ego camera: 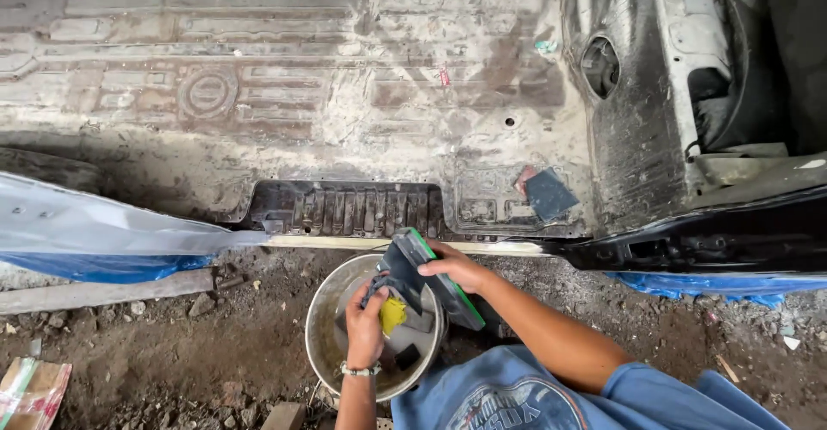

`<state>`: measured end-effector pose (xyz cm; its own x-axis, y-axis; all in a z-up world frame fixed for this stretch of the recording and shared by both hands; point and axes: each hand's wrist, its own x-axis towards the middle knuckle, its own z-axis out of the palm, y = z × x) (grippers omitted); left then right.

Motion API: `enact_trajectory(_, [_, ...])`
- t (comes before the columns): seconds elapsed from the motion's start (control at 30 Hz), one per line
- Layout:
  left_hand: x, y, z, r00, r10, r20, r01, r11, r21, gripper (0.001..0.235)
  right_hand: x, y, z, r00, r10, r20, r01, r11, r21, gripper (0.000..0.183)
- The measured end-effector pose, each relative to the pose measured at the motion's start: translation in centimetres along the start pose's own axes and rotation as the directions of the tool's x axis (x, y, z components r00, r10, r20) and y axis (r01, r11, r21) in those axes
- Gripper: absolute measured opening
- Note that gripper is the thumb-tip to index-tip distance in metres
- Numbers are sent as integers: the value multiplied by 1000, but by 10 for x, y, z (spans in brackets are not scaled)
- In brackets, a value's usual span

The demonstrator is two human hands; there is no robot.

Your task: Sand the car body using sandpaper and a sanding block.

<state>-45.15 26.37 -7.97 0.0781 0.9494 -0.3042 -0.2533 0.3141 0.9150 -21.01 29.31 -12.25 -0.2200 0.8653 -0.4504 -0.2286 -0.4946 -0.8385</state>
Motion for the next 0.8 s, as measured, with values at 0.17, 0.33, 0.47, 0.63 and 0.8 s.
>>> enact_trajectory(0.17, [30,9,62,964,-186,188,235,929,-286,31,-13,-16,-60,995,40,89,-61,966,252,82])
enact_trajectory(0.33, [67,-38,130,942,-263,206,312,913,-261,28,-35,-14,-139,996,35,-87,-15,976,218,83])
enact_trajectory(0.47, [90,-92,166,949,-250,190,282,945,-167,28,-53,-26,-202,933,34,-358,-21,999,39,90])
enact_trajectory(0.63, [85,-100,197,945,-323,50,325,944,-59,34,-43,45,-333,809,59,-584,-30,998,60,77])
enact_trajectory(0.8, [75,-99,196,936,-351,10,351,934,-61,32,-37,76,-376,559,104,-823,-39,994,98,66])
